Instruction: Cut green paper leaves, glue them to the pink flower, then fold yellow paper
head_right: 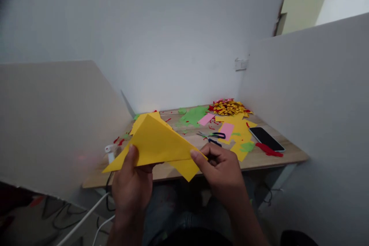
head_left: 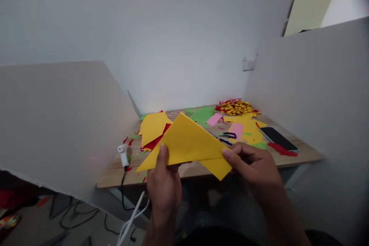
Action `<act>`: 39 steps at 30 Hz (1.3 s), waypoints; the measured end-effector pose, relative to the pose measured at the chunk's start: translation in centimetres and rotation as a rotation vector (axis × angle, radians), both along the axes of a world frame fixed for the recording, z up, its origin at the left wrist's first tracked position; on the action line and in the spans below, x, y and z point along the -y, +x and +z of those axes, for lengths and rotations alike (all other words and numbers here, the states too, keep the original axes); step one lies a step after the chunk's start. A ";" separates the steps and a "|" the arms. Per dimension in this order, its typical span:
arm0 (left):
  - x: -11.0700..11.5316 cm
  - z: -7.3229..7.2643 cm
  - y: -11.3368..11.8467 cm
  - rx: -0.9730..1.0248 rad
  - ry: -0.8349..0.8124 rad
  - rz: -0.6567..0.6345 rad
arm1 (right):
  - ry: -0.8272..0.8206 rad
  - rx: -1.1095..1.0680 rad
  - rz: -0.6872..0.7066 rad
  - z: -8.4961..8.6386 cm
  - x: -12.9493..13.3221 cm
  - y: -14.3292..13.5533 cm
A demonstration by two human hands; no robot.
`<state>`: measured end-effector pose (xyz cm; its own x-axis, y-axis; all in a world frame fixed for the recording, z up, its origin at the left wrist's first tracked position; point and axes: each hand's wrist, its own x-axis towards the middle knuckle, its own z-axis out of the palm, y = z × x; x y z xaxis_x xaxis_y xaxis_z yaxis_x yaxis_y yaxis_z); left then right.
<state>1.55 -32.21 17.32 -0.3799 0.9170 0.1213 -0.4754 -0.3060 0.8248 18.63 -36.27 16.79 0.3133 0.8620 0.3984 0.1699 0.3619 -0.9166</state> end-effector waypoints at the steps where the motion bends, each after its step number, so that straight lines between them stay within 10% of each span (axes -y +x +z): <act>1: -0.7 -0.3 -0.6 -0.019 0.009 0.013 | -0.008 0.023 0.003 -0.3 -0.2 0.3; 4: -3.3 -1.4 -2.7 -0.108 0.060 -0.023 | -0.055 0.032 -0.007 -1.5 -0.9 1.3; 8: -5.9 -2.0 -4.4 -0.532 0.216 0.274 | -0.093 0.027 -0.040 -2.8 -2.3 2.3; 11: -7.0 -2.7 -3.2 -0.903 0.359 0.163 | -0.119 0.034 -0.002 -4.0 -3.9 2.4; 15: -8.9 -6.3 -0.8 -1.114 0.406 -0.061 | -0.180 -0.082 0.020 -7.3 -6.5 1.9; 22: -11.4 -12.8 -1.6 -1.237 0.279 0.002 | -0.352 0.114 -0.117 -14.4 -9.3 2.3; 31: -11.0 -13.5 -3.9 -1.529 0.343 -0.810 | -0.133 0.422 -0.183 -17.3 -9.5 3.0; 39: -13.6 -13.9 -2.6 -1.656 0.308 -0.688 | -0.181 0.582 -0.040 -17.1 -15.5 1.9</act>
